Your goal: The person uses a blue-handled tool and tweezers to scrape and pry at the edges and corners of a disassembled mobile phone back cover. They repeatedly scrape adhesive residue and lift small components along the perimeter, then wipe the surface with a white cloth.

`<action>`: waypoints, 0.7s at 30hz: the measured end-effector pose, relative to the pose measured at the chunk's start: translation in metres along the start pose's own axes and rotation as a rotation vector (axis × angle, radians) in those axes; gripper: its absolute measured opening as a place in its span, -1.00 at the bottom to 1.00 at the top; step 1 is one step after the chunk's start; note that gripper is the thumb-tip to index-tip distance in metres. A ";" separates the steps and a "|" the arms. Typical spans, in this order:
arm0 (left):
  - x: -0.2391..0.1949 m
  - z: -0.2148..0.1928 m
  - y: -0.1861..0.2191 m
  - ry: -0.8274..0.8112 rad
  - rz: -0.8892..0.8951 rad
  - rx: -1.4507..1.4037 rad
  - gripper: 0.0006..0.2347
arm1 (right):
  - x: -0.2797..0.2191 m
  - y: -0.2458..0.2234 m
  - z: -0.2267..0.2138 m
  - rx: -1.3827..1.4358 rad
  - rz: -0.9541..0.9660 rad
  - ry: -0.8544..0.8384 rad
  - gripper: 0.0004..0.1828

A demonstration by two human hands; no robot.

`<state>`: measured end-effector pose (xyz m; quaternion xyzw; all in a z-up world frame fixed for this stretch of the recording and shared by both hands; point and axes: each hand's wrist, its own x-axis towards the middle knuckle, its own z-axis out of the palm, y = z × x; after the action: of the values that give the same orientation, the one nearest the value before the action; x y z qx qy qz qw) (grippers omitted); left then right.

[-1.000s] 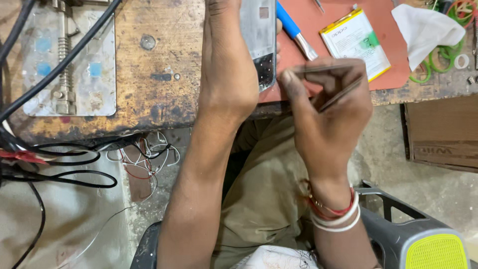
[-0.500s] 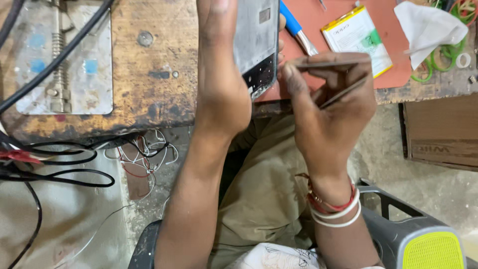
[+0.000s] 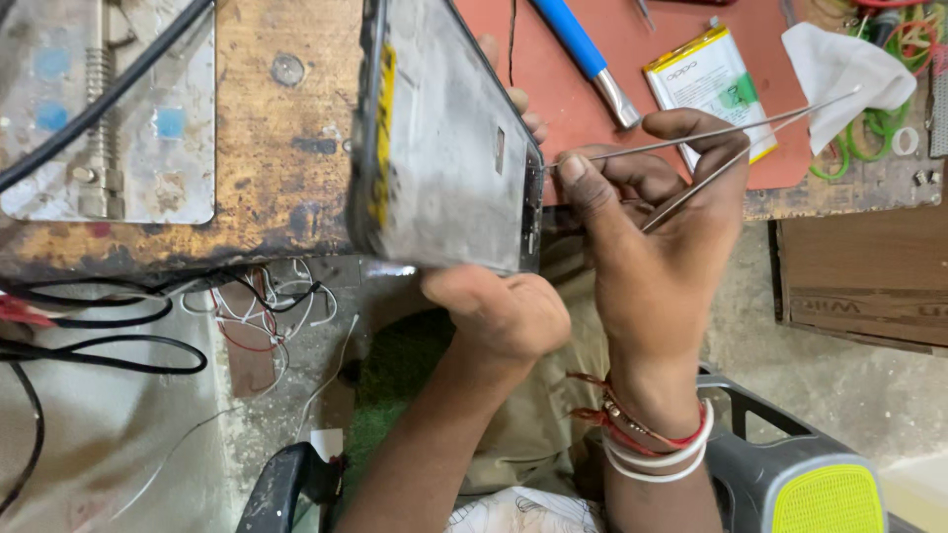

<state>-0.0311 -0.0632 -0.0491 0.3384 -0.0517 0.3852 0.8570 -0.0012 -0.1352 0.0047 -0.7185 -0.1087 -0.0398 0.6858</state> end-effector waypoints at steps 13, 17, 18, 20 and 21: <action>-0.020 0.002 -0.005 0.023 -0.028 0.050 -0.38 | -0.005 -0.017 0.012 -0.271 -0.043 0.045 -0.59; -0.003 -0.002 -0.009 0.015 0.046 0.071 -0.36 | 0.000 -0.014 0.011 -0.148 0.017 0.075 -0.56; -0.006 -0.002 -0.010 0.015 0.035 0.068 -0.36 | -0.001 -0.012 0.008 -0.327 -0.120 0.026 -0.59; -0.013 -0.001 -0.013 0.016 0.012 0.066 -0.35 | -0.007 -0.010 0.001 -0.532 -0.270 -0.046 -0.61; -0.018 -0.001 -0.013 0.019 -0.003 0.066 -0.35 | -0.009 -0.010 -0.001 -0.559 -0.287 -0.062 -0.61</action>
<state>-0.0348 -0.0796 -0.0626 0.3629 -0.0302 0.3885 0.8464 -0.0124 -0.1373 0.0128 -0.8575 -0.2146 -0.1425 0.4454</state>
